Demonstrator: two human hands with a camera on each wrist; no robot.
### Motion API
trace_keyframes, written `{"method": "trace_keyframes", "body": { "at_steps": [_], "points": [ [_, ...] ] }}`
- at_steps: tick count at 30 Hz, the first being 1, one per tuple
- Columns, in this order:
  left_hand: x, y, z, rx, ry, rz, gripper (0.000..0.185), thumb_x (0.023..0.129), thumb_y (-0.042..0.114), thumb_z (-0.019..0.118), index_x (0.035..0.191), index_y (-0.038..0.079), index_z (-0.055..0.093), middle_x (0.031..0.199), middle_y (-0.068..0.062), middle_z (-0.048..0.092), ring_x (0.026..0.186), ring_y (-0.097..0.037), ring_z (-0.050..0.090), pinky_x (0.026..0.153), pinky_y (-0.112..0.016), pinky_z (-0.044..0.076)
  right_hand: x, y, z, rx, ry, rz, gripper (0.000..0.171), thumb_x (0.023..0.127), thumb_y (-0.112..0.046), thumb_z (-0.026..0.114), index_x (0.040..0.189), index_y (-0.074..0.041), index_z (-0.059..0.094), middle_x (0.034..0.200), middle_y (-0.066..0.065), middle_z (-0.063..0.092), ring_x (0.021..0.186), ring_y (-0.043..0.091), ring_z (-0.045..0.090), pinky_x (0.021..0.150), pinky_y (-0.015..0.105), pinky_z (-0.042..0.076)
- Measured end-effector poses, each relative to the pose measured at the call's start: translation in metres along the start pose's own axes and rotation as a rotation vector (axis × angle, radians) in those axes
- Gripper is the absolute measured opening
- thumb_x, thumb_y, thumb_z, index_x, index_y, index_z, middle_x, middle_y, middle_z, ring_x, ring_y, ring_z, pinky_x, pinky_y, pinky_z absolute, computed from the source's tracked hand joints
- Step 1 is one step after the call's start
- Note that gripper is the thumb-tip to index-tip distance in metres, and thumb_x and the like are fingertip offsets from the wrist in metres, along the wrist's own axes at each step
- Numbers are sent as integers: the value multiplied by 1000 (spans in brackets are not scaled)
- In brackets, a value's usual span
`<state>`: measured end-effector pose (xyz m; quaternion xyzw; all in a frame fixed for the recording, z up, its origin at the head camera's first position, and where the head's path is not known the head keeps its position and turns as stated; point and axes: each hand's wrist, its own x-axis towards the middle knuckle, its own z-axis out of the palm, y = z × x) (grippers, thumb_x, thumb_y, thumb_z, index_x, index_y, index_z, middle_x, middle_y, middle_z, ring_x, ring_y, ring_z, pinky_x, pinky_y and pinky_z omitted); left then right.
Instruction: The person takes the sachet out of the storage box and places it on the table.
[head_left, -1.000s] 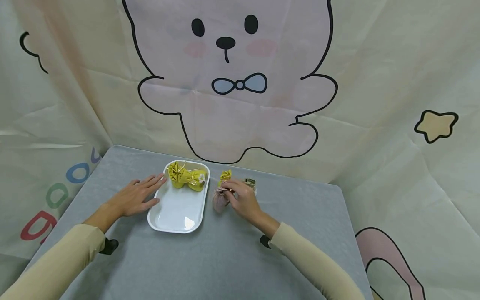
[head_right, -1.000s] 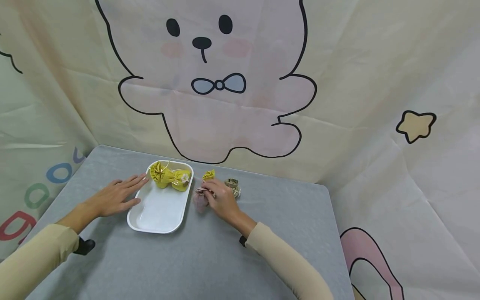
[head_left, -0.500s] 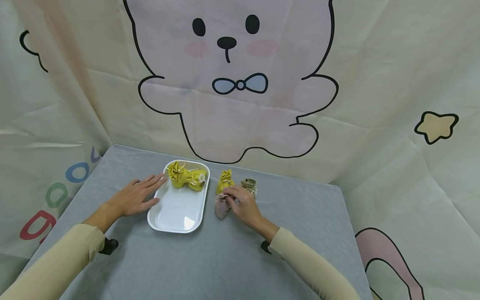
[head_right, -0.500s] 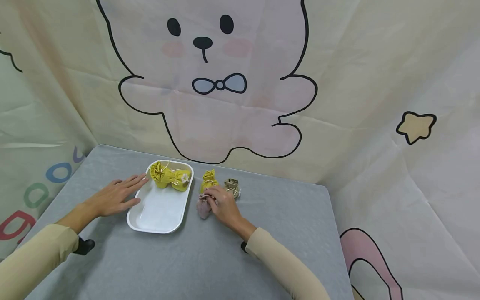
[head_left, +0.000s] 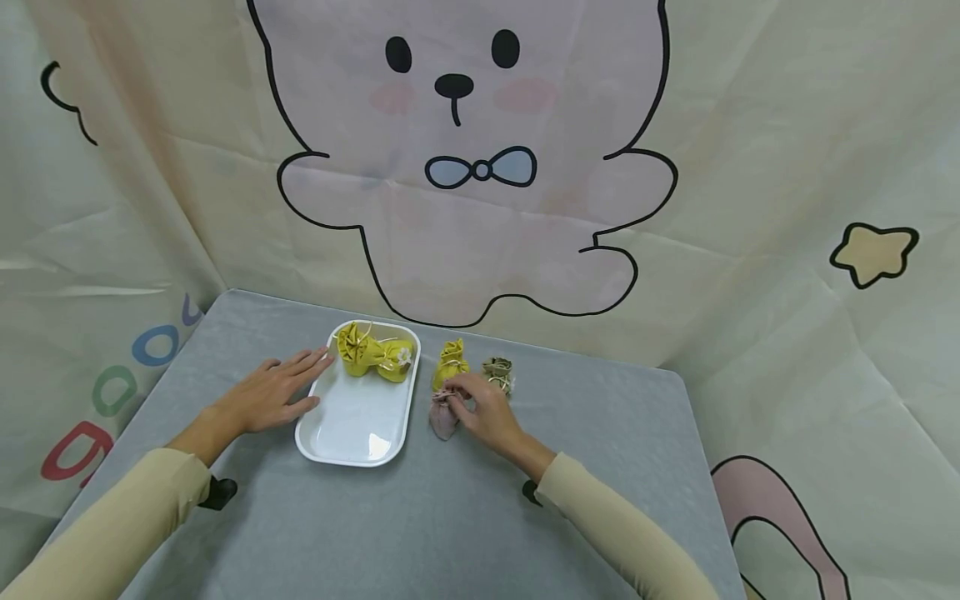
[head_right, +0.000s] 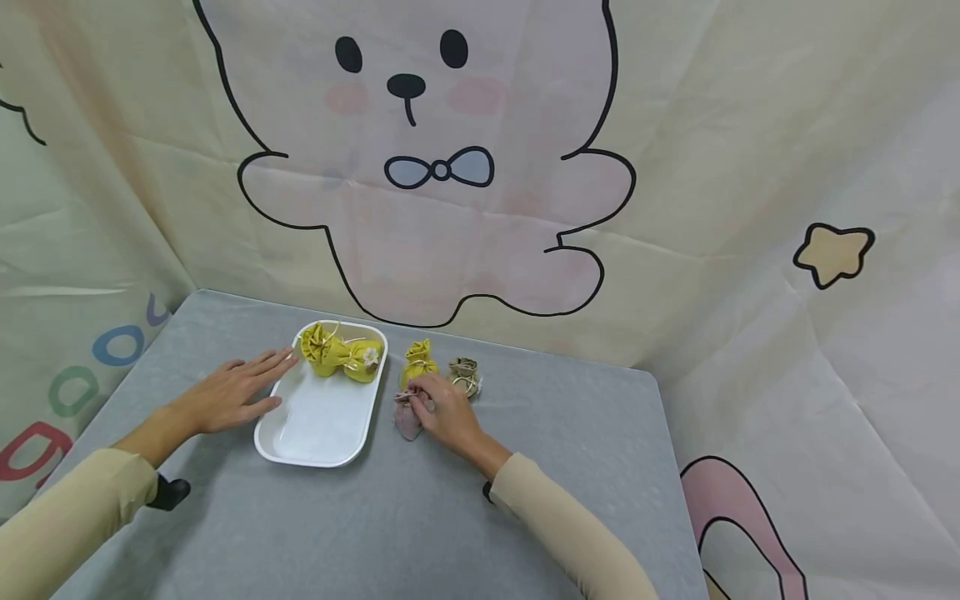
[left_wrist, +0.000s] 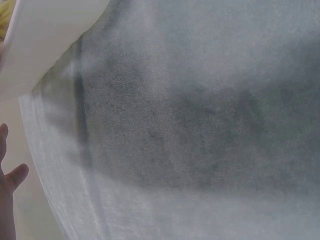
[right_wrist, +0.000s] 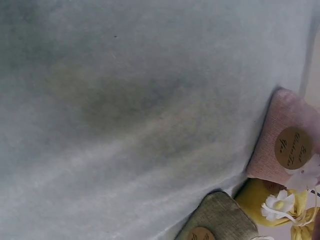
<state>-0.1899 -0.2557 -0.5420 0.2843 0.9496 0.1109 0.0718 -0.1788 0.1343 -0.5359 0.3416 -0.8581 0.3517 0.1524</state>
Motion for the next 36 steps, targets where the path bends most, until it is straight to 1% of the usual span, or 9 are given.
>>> {"method": "trace_keyframes", "body": {
  "at_steps": [3,6,9,13,19,23,26,31,36],
  "points": [
    [0,0,0,1,-2,-2,70,101,44,51,157,9,29,161,-16,28,144,-42,30,104,-67,32,3,-2,-1,-4,-27,28,17,89,-4,72,106,-4,71,101,4,70,85,12,63,71,31,55],
    [0,0,1,4,-2,-2,70,101,44,51,157,9,29,161,-16,28,144,-42,30,104,-68,32,5,-3,0,-13,-45,50,18,89,-5,72,107,-4,70,101,4,70,86,15,65,72,30,54],
    [1,0,1,2,-2,-3,70,101,43,51,157,9,29,161,-16,28,144,-42,30,104,-68,32,9,-5,0,12,-58,74,20,89,-5,73,108,-3,69,101,9,70,86,23,67,73,36,55],
    [1,-1,1,-2,-2,-6,70,101,43,52,157,9,29,161,-17,27,145,-42,29,104,-68,31,14,-8,-1,64,-80,107,22,89,-4,72,111,-3,67,103,16,69,89,29,68,76,41,57],
    [1,1,1,-8,4,-11,70,100,43,53,157,8,31,161,-17,28,144,-42,30,104,-68,31,23,-11,1,76,-72,105,26,87,-2,73,112,0,66,104,17,68,90,32,68,76,43,57],
    [1,1,0,-8,6,-12,70,100,43,53,156,8,32,161,-17,29,144,-43,30,104,-69,31,31,-15,3,50,-72,110,30,87,-4,75,115,2,65,108,16,69,95,29,68,81,41,56],
    [1,1,1,-10,8,-15,70,100,44,53,156,9,32,160,-17,29,144,-42,31,104,-69,31,39,-16,5,37,-86,137,33,87,-6,75,118,0,65,113,14,69,99,27,68,85,38,56],
    [1,1,1,-7,-2,-22,70,100,44,53,157,10,30,161,-16,28,145,-42,30,104,-69,31,51,-21,11,52,-142,195,40,90,-11,73,128,-3,62,121,13,67,107,28,67,87,39,55],
    [1,0,2,0,-10,-21,70,100,45,52,157,9,30,161,-16,28,145,-41,30,104,-68,31,62,-28,16,11,-198,224,49,92,-19,72,137,-7,58,130,8,65,114,23,64,93,37,52]
  ]
}}
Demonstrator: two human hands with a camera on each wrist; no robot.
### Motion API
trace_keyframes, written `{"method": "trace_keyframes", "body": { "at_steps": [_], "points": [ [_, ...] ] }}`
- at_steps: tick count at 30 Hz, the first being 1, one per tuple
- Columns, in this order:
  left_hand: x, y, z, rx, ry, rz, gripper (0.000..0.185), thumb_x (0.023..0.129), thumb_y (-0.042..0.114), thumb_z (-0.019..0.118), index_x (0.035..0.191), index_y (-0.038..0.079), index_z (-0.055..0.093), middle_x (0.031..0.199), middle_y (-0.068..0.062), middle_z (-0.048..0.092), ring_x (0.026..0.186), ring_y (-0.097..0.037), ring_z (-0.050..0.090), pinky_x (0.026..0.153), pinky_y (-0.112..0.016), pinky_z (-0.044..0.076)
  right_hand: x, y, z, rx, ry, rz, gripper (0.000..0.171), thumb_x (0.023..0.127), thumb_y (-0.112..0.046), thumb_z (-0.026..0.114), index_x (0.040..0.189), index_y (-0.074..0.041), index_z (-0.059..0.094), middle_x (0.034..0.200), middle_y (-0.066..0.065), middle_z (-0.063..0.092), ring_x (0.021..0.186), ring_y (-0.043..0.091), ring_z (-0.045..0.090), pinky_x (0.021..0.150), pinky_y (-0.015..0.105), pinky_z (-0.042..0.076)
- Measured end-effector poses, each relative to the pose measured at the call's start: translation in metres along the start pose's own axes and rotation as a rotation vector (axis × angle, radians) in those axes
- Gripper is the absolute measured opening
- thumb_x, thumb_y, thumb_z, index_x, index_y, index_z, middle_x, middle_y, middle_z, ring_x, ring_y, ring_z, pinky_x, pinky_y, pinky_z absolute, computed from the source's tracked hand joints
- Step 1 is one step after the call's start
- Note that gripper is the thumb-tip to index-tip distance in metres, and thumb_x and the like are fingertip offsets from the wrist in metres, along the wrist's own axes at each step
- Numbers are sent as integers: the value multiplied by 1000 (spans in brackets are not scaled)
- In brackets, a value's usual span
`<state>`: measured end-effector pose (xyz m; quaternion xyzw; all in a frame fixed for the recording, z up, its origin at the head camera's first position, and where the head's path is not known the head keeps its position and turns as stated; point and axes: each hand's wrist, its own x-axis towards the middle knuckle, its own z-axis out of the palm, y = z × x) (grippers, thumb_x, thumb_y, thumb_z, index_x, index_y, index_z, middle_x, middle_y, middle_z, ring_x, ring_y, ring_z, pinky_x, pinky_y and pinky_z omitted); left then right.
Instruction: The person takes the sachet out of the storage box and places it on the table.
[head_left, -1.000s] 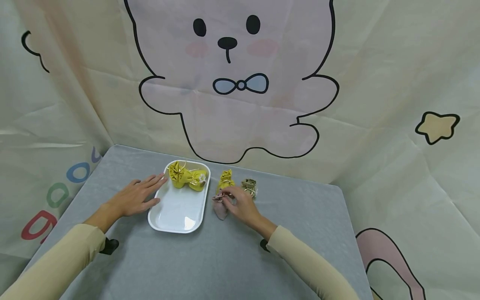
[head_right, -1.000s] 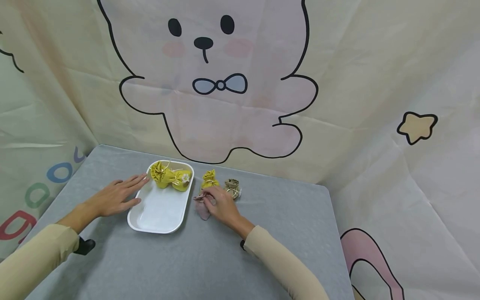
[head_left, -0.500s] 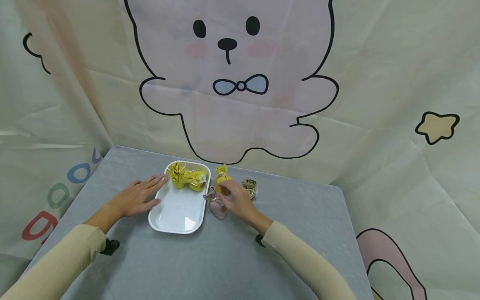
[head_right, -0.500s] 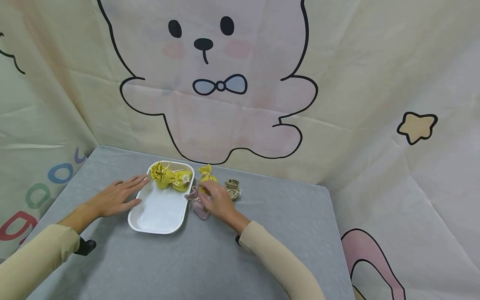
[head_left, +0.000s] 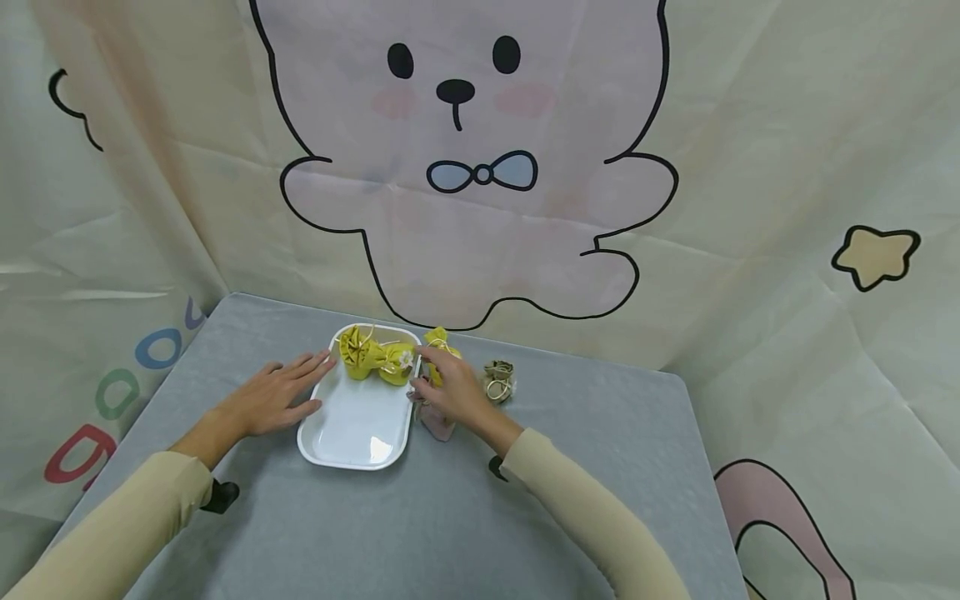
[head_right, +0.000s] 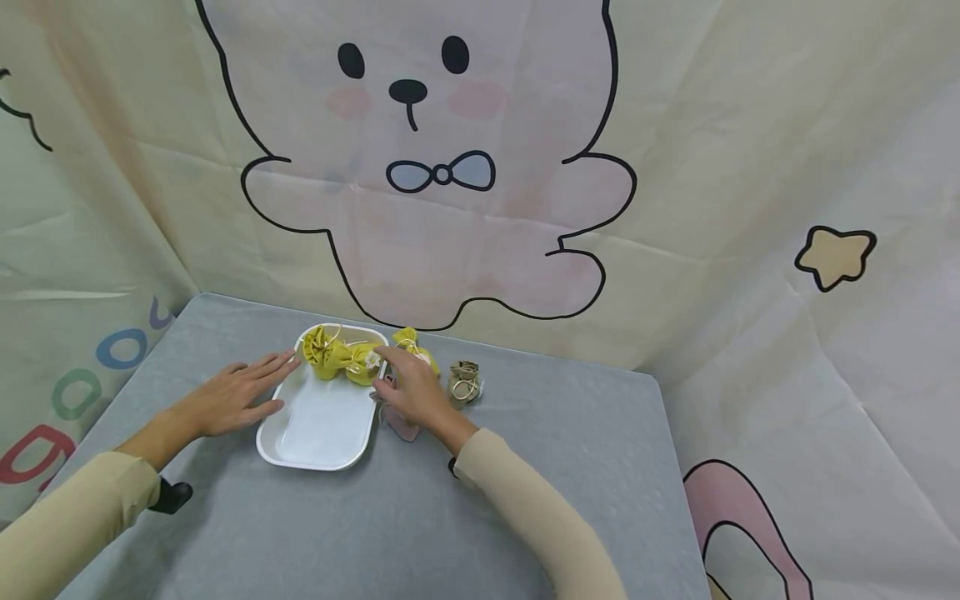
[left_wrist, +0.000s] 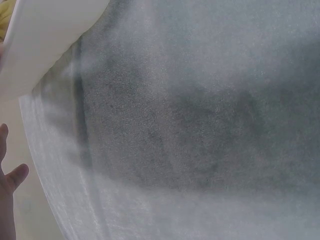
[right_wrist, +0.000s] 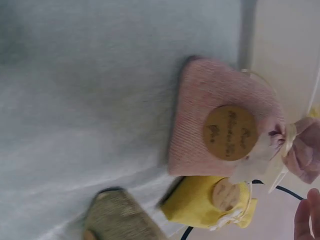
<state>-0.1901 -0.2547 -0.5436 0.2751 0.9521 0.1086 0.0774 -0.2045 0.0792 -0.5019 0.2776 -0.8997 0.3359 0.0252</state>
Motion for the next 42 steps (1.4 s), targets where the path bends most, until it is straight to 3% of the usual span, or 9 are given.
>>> {"method": "trace_keyframes", "body": {
  "at_steps": [11,22,30,42],
  "points": [
    [-1,-3,2,1,12,3,70,100,44,52,157,10,30,161,-16,28,144,-41,30,104,-67,33,18,-12,14,13,-77,22,59,89,-25,77,142,-11,53,128,12,66,111,23,65,94,32,51],
    [-2,-4,4,-1,27,6,70,100,43,53,157,10,31,161,-16,29,144,-42,32,103,-68,33,35,-21,28,-27,-123,52,61,90,-29,76,143,-12,53,141,3,58,126,16,57,102,26,44],
    [-1,-4,4,-12,52,24,69,99,43,54,156,9,33,160,-17,30,143,-42,33,102,-68,33,45,-26,32,-23,-166,60,62,91,-24,75,145,-9,50,147,4,52,136,20,48,112,30,35],
    [0,-4,2,-18,30,18,69,100,42,53,157,10,30,162,-15,27,145,-40,30,104,-68,32,57,-26,47,-71,-157,83,60,90,-21,75,144,-10,51,143,5,56,133,18,50,110,28,36]
  ]
}}
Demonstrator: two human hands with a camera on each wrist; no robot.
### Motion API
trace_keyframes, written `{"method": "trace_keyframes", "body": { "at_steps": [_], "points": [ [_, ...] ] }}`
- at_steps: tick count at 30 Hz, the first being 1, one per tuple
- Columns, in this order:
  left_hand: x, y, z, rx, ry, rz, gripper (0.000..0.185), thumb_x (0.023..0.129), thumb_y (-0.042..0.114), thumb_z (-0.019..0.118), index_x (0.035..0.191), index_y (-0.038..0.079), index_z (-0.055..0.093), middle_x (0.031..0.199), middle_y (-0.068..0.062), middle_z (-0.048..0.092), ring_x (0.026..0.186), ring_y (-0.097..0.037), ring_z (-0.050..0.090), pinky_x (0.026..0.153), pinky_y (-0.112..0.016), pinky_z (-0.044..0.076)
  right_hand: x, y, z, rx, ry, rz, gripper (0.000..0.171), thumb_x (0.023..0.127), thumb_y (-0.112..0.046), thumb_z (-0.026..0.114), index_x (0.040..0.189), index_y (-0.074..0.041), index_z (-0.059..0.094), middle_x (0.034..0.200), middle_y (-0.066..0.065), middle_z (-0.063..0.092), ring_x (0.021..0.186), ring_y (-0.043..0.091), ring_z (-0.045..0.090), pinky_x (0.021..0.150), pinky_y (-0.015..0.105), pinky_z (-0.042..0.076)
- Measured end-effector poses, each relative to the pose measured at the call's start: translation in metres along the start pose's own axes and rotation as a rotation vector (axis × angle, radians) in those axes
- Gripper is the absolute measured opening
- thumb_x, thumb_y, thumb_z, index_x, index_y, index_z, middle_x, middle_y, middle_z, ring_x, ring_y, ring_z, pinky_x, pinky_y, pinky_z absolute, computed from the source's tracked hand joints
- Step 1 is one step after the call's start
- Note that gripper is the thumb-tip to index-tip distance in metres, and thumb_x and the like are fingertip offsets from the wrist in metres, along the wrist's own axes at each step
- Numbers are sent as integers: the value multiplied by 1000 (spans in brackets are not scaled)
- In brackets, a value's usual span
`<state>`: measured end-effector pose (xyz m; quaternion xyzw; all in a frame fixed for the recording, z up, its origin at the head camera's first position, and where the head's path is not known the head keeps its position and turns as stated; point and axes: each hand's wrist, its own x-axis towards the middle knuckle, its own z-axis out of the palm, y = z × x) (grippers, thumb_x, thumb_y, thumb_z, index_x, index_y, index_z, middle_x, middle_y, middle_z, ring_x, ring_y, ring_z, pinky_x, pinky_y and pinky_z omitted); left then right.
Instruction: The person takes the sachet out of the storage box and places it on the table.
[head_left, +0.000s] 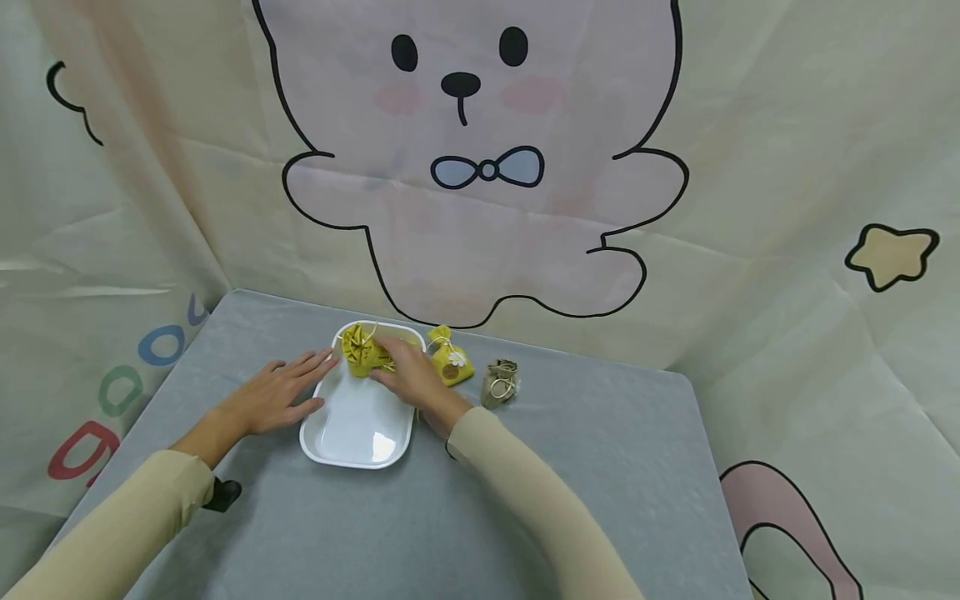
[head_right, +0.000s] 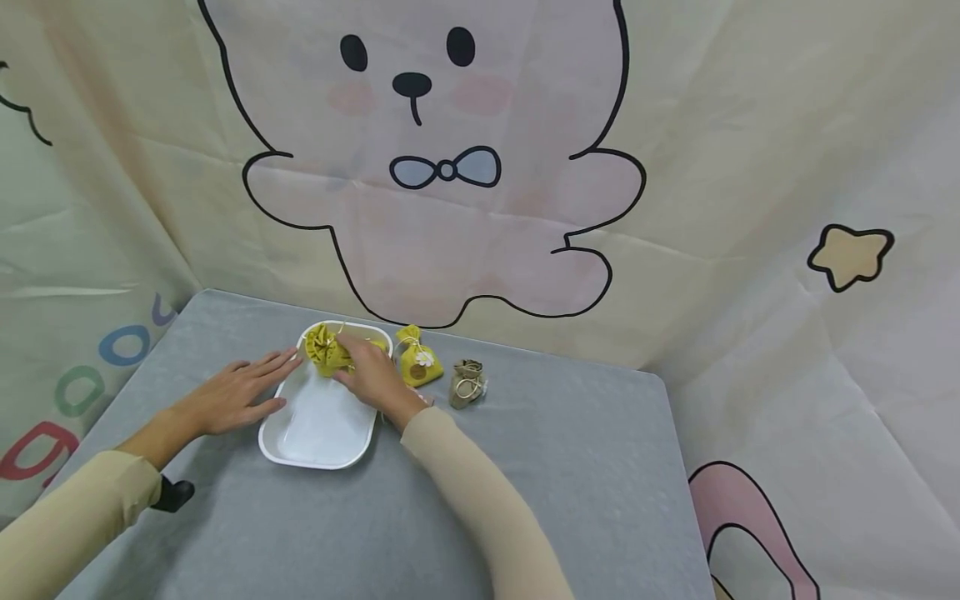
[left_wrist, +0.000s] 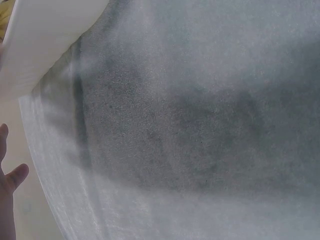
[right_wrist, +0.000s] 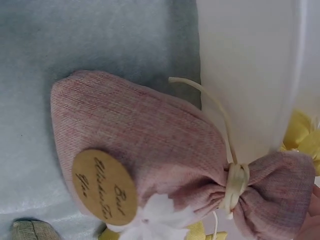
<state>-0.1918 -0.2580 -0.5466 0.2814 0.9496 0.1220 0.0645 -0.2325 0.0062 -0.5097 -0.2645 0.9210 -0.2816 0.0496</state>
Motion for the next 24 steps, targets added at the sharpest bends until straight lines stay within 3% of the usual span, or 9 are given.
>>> {"method": "trace_keyframes", "body": {
  "at_steps": [24],
  "points": [
    [1,3,-1,-4,-5,-9,69,100,41,54,157,9,31,161,-16,28,144,-41,31,104,-68,32,15,0,8,0,3,66,53,90,-12,73,140,-6,56,137,8,61,128,19,55,109,27,37]
  ]
}}
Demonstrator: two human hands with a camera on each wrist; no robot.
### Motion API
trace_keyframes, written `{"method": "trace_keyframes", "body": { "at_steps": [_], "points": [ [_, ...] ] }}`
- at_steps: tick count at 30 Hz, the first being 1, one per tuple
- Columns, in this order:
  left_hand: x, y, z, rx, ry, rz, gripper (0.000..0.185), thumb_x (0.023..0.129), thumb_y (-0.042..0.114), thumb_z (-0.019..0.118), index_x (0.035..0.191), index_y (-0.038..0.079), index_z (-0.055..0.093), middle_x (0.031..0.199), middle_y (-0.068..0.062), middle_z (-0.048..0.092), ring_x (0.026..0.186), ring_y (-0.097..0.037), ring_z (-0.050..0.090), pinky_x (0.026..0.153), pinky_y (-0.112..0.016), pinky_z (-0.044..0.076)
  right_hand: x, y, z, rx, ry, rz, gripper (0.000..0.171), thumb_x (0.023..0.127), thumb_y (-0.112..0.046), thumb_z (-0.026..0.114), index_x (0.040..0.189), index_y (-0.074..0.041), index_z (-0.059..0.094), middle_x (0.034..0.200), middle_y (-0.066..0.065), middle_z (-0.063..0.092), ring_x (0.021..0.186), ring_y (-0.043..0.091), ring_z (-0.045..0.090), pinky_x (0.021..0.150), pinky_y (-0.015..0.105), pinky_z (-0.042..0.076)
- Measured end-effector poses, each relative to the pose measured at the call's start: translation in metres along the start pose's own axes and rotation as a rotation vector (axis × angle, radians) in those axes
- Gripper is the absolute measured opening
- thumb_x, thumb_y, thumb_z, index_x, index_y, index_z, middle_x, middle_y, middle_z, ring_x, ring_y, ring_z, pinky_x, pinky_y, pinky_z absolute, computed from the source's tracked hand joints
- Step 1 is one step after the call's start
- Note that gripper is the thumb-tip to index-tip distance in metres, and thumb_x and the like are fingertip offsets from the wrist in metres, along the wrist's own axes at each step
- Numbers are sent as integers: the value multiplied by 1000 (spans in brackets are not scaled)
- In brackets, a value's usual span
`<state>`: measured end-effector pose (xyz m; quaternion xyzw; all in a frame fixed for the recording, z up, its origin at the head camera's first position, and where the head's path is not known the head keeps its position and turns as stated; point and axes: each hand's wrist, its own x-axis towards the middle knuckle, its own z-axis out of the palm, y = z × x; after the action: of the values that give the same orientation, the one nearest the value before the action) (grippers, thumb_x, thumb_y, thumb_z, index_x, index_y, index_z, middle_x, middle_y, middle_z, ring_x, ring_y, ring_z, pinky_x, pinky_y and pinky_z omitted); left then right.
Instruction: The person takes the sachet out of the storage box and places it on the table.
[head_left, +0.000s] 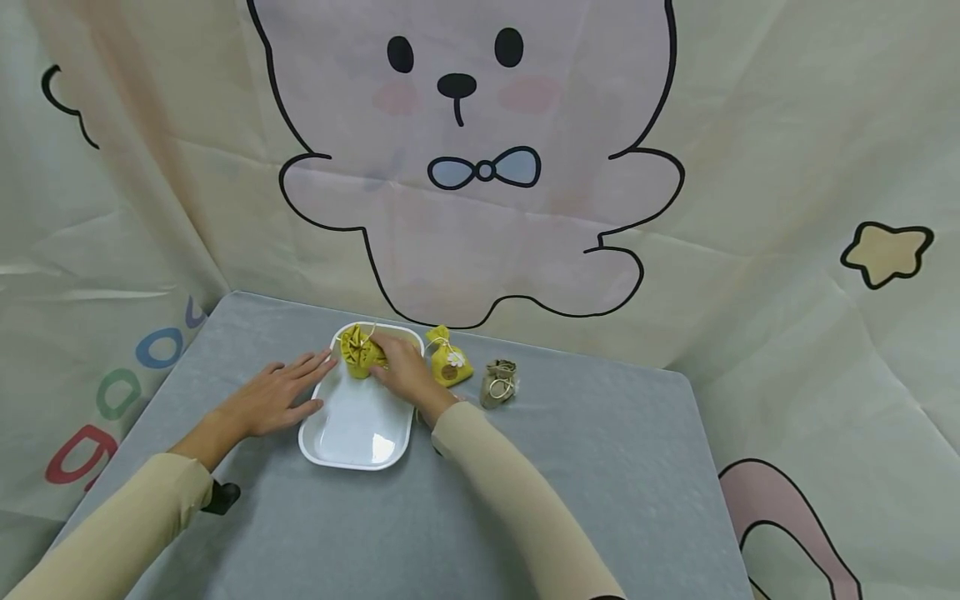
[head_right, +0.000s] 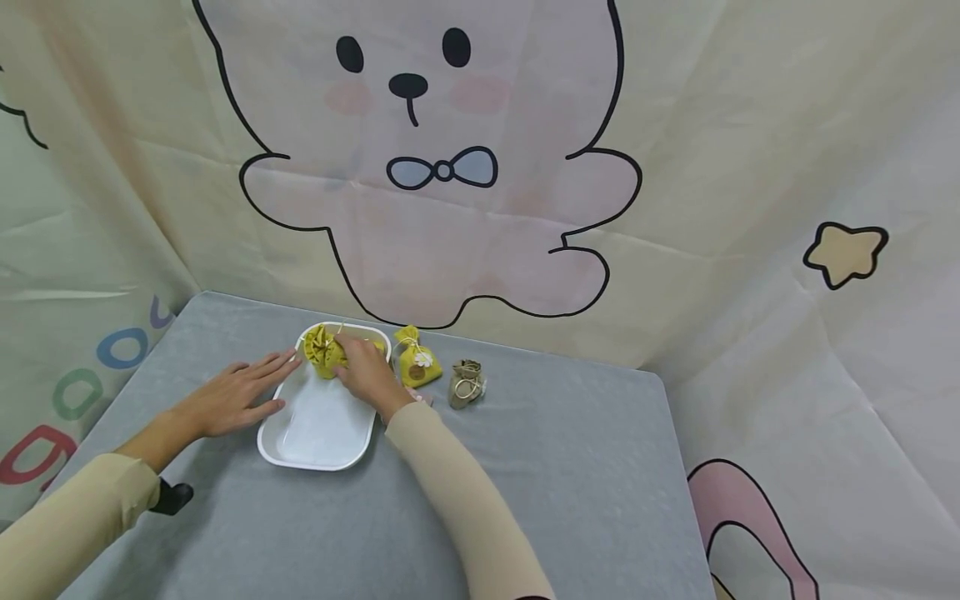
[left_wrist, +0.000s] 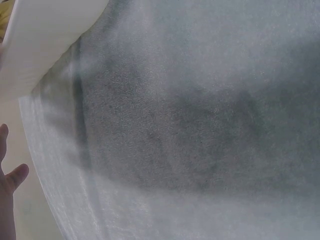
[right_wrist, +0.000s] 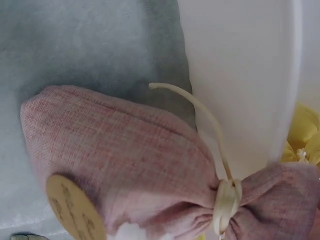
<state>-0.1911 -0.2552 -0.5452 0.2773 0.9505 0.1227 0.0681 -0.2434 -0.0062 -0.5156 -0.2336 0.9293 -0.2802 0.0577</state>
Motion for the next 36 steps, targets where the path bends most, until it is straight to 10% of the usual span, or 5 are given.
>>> {"method": "trace_keyframes", "body": {
  "at_steps": [36],
  "points": [
    [0,2,-2,-4,-23,-6,69,100,43,52,156,8,31,161,-18,28,144,-44,29,104,-70,31,-29,18,-23,94,169,-41,31,94,-17,71,124,-10,67,112,1,71,93,9,65,78,18,51]
  ]
}}
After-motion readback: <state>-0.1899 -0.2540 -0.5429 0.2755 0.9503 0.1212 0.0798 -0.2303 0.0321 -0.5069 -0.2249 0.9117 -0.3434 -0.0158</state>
